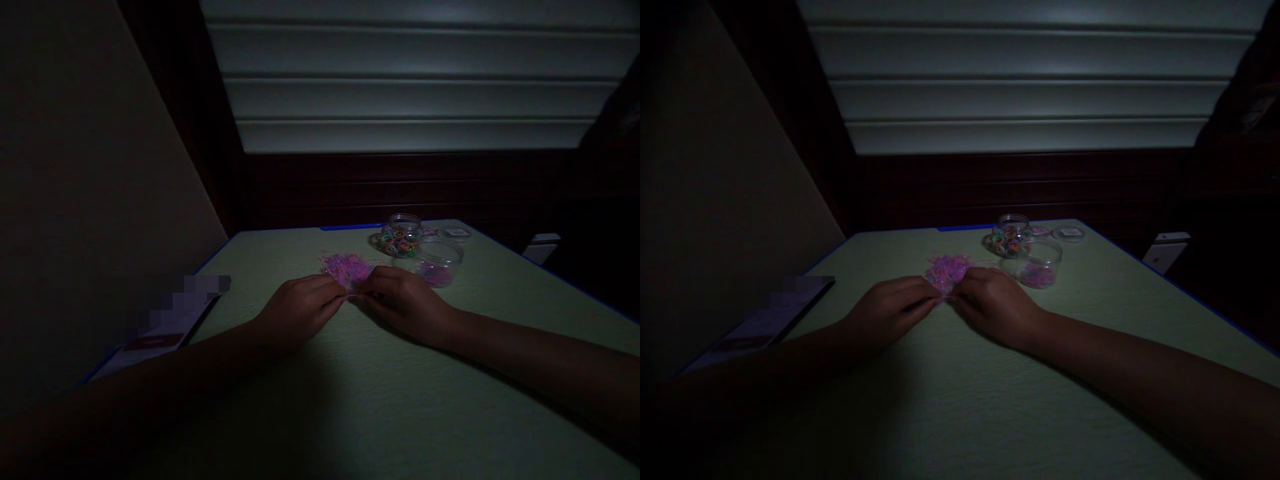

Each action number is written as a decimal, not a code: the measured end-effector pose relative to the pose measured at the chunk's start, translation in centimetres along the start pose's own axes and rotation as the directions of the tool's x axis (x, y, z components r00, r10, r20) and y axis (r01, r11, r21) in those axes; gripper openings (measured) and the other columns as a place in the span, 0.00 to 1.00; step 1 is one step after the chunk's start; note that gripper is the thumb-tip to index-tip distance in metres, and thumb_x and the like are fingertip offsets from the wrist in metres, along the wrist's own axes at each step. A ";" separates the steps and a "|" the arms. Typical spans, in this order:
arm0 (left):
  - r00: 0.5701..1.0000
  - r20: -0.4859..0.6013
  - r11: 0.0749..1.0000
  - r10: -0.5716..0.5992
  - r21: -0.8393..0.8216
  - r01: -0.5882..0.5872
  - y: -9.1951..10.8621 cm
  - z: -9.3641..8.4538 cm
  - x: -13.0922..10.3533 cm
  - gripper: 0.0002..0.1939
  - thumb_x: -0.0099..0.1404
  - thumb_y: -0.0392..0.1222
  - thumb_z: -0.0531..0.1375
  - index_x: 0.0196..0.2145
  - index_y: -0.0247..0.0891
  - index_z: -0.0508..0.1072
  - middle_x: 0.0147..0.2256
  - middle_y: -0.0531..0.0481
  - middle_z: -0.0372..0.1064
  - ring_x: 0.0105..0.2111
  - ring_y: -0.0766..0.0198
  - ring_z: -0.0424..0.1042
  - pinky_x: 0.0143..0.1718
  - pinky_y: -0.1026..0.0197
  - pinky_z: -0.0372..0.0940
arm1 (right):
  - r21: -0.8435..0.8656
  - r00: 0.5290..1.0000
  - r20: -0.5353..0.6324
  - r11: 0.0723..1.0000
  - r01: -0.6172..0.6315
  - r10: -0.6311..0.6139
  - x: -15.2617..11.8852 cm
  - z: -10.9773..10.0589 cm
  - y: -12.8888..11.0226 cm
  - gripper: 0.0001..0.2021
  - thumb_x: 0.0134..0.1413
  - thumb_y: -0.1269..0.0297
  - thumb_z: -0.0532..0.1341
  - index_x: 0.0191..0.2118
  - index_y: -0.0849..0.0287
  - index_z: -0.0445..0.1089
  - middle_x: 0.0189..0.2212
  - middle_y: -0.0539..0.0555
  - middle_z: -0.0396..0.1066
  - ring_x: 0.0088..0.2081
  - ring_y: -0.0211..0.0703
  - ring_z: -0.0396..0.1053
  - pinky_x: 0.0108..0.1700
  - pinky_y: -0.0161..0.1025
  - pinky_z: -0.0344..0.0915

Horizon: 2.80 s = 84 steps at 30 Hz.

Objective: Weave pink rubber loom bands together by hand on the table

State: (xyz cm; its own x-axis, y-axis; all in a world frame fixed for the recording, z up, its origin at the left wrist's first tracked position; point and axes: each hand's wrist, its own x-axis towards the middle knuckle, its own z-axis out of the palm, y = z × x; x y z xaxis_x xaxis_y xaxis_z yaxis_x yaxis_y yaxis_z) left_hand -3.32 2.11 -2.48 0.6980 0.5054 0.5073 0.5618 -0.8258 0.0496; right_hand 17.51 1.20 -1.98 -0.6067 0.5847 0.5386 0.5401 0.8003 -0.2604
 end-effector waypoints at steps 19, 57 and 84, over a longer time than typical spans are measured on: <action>1.000 -0.031 1.000 -0.004 0.004 0.004 -0.1 0.3 -0.1 0.10 0.63 0.41 0.53 0.40 0.37 0.70 0.36 0.49 0.69 0.35 0.67 0.68 0.36 0.65 0.63 | -0.024 0.999 -0.052 1.000 -0.001 0.000 -0.1 0.0 0.3 0.07 0.55 0.67 0.55 0.33 0.62 0.70 0.29 0.54 0.67 0.31 0.37 0.64 0.34 0.34 0.59; 1.000 -0.002 1.000 -0.015 0.001 0.015 0.1 -0.1 0.0 0.09 0.63 0.37 0.51 0.39 0.37 0.69 0.35 0.49 0.69 0.34 0.67 0.68 0.35 0.66 0.63 | -0.059 0.999 -0.039 0.998 -0.018 0.015 -0.2 -0.1 0.1 0.09 0.54 0.63 0.56 0.37 0.61 0.69 0.31 0.54 0.68 0.34 0.39 0.64 0.37 0.36 0.58; 1.000 -0.029 1.000 -0.004 -0.013 0.003 0.0 0.0 0.1 0.09 0.63 0.37 0.51 0.37 0.37 0.70 0.34 0.50 0.69 0.33 0.67 0.68 0.35 0.65 0.63 | -0.420 0.984 0.030 0.891 0.172 -0.176 -0.6 -1.0 0.7 0.09 0.56 0.67 0.53 0.35 0.62 0.69 0.29 0.56 0.67 0.33 0.40 0.60 0.36 0.38 0.52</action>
State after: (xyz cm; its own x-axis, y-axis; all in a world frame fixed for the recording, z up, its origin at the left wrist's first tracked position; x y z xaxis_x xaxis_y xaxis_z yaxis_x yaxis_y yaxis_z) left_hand -3.24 2.14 -2.42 0.6829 0.5011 0.5316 0.5584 -0.8272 0.0625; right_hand 18.83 1.25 -1.70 -0.7095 0.4384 0.5518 0.6218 0.7579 0.1974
